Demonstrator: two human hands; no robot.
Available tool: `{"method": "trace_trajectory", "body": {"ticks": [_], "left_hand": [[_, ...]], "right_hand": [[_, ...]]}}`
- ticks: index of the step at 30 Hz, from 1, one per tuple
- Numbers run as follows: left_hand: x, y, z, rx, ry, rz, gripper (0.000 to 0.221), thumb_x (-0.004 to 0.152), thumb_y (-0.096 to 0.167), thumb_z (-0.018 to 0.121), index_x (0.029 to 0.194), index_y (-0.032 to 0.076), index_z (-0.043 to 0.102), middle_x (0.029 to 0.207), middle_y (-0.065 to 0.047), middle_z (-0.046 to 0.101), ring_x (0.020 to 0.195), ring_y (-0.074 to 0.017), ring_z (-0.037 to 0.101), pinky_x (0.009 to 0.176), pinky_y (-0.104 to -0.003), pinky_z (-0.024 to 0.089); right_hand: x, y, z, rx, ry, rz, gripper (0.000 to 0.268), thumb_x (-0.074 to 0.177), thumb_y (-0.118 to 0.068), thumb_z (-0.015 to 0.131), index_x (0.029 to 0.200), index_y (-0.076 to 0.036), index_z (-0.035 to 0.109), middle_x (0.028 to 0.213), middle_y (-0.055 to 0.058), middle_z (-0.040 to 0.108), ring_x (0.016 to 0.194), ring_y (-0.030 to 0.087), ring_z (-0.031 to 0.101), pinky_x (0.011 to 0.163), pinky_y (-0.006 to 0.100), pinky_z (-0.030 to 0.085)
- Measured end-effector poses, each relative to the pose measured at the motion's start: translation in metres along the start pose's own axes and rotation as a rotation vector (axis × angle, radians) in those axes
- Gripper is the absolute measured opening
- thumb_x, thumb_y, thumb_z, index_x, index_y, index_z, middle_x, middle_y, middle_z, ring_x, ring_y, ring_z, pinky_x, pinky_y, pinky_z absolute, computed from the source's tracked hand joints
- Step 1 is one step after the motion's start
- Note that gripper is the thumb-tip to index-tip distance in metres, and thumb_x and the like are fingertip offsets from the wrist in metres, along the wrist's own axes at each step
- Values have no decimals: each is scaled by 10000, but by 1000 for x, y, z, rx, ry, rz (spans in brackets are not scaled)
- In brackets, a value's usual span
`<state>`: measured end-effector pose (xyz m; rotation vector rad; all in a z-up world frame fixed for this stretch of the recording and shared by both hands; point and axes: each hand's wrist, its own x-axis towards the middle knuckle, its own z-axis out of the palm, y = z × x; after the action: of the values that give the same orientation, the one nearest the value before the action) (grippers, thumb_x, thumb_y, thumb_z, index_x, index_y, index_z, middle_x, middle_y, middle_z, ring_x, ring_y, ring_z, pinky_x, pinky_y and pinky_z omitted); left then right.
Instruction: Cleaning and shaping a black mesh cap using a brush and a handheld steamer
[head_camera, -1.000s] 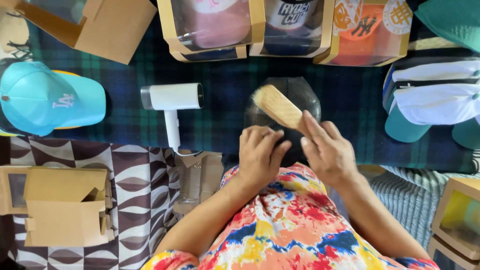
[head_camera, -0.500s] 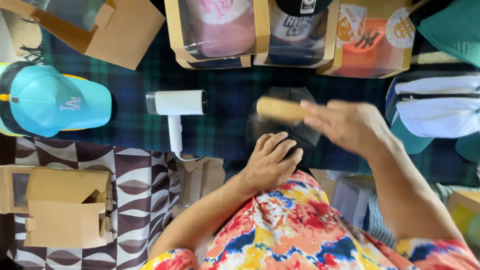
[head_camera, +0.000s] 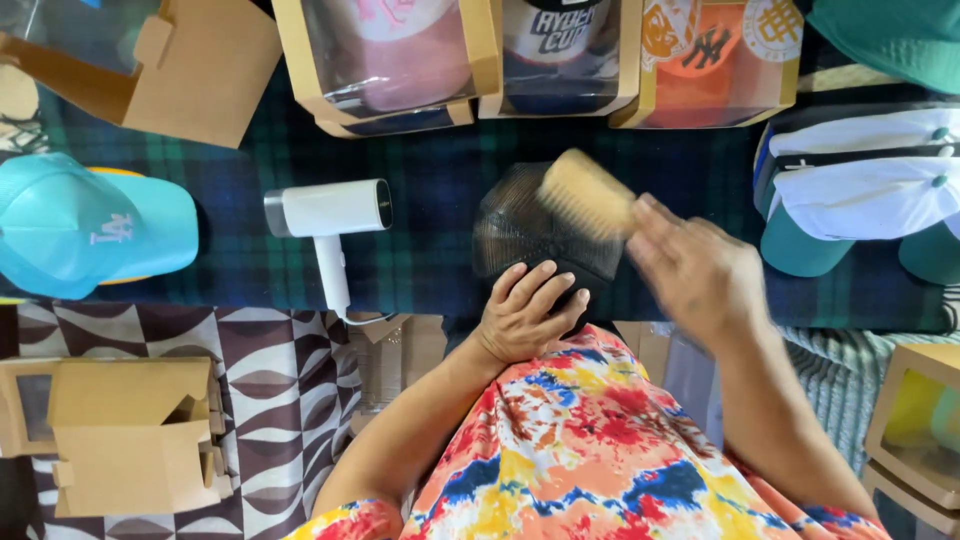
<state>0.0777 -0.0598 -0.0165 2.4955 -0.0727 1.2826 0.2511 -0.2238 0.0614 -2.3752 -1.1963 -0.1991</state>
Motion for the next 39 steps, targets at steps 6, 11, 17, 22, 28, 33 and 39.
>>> {"method": "trace_trajectory", "body": {"ticks": [6,11,17,22,28,33,39], "left_hand": [[-8,4,5,16,19,1,151,990,303,602,1018,305,750,1176,-24,718,1162,-262,667,1077,-460,467],[2,6,-7,1,11,-15,148,987,286,619,1024,296,762,1153,-29,712,1145,-261,664,1081,-452,459],[-11,0,5,25,15,5,116,959,276,672,1027,293,765,1167,-50,713,1157,-283,669,1096,-465,446],[-6,2,-8,-5,-22,-21,203,1013,279,585,1139,276,743,1250,-72,672,1233,-305,631,1140,-477,393],[-68,-11,-18,-97,-148,-402,726,956,573,639,1482,108,455,1559,-236,341,1454,-471,344,1188,-585,252],[-77,-7,-33,-560,-313,-1166,1078,940,344,776,1657,69,19,1576,-386,222,1475,-558,229,1211,-641,199],[-149,-28,-1,-866,-343,-1559,518,983,256,737,1394,88,471,1266,-198,644,1224,-307,615,1043,-485,481]], "right_hand": [[-30,18,40,213,-29,163,271,1075,-239,660,1249,-59,764,1193,157,759,1050,332,718,800,411,588],[-31,-8,16,88,21,259,348,1072,-237,697,1371,-62,728,1142,169,765,1006,367,716,803,431,590],[-36,-23,47,309,-160,542,365,1147,-390,466,1277,-110,661,792,190,701,642,372,683,507,454,548],[-133,7,122,962,-193,1342,448,1069,-538,527,1012,-114,661,572,54,420,408,163,355,323,288,302],[-143,-50,80,955,122,1148,398,1131,-381,436,1014,-55,630,572,110,488,345,191,502,304,286,372],[-167,-30,105,1298,26,1363,350,1081,-366,558,998,-29,603,570,97,516,398,201,502,268,310,354],[-150,-55,65,242,-74,479,157,1008,-344,649,1095,-227,709,790,69,705,757,354,711,645,446,554]]}}
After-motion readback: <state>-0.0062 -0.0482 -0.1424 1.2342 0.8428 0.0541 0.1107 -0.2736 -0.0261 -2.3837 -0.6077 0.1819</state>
